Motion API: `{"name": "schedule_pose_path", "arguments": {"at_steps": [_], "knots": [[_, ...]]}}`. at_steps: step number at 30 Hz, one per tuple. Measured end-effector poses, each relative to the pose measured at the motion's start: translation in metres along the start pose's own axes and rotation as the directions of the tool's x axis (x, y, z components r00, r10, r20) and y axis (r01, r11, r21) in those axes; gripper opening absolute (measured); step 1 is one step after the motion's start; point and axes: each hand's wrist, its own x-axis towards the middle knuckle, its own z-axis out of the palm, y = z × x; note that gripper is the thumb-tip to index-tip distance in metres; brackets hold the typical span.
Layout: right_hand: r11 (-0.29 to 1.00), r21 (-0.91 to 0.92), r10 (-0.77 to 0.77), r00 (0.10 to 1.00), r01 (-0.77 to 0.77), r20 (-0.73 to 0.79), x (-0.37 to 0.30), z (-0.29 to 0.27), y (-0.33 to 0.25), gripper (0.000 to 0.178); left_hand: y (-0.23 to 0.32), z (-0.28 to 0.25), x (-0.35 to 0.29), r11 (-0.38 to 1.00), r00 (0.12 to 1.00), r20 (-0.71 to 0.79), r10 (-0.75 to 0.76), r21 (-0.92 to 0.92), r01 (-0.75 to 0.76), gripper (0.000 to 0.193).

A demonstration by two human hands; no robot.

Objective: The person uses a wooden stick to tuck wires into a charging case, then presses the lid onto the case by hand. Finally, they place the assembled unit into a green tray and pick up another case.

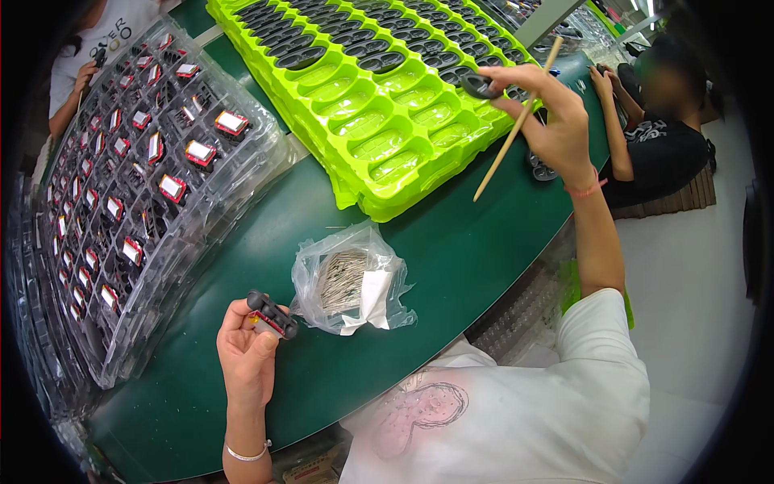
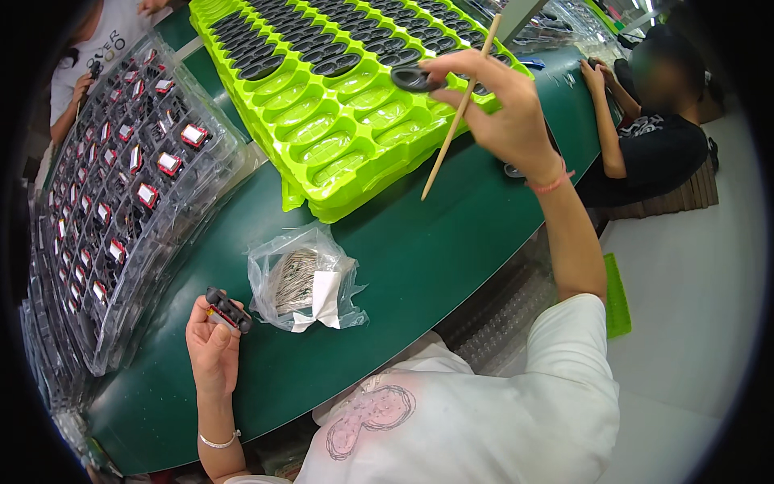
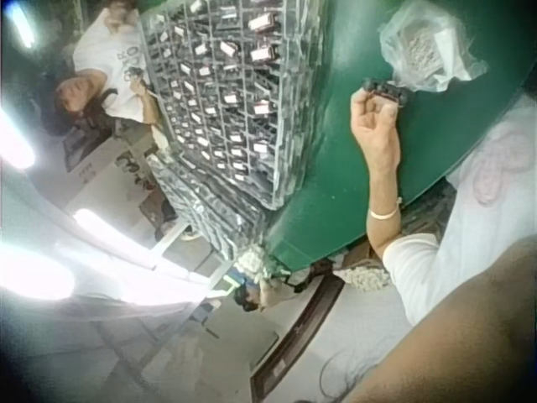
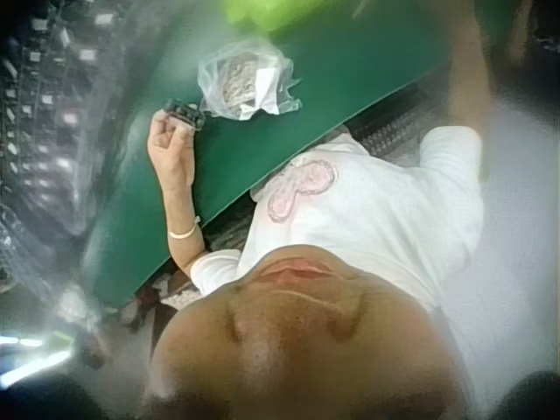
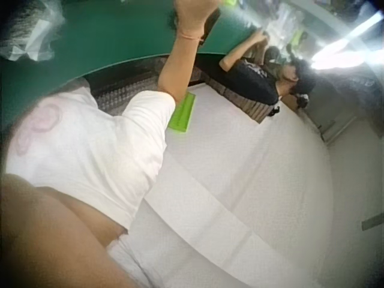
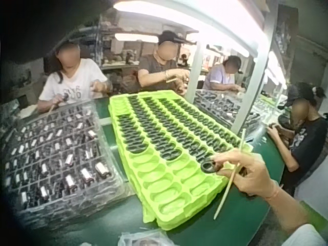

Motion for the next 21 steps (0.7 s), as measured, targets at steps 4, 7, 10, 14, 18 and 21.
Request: {"name": "schedule_pose_path", "arguments": {"at_steps": [4,7,10,14,18,21], "knots": [[0.976,0.078,-0.207,0.978,0.204,0.034,0.007,0.021,-0.052,0.031,-0.003,-0.001,0.002,0.999,1.000,0.007,0.003,-0.043,-0.003,0.046],[0.941,0.187,-0.298,0.952,0.282,0.067,0.009,0.040,-0.084,0.032,-0.002,0.001,0.002,1.000,1.000,0.005,0.003,-0.016,-0.003,0.045],[0.895,0.287,-0.374,0.926,0.342,0.060,0.008,0.059,-0.101,0.031,-0.001,0.000,0.001,1.000,1.000,0.010,0.001,-0.013,-0.001,0.044],[0.881,0.313,-0.387,0.921,0.354,0.051,0.002,0.075,-0.115,0.028,-0.002,-0.002,0.003,1.000,0.999,0.032,0.003,-0.021,-0.002,0.044],[0.845,0.414,-0.386,0.922,0.339,0.031,-0.004,0.086,-0.117,0.033,-0.004,-0.006,0.003,1.000,0.999,0.042,0.010,-0.025,-0.009,0.045],[0.827,0.474,-0.353,0.936,0.302,0.020,-0.009,0.093,-0.119,0.039,-0.003,-0.006,0.004,1.000,0.999,0.046,-0.004,-0.018,0.005,0.045]]}}
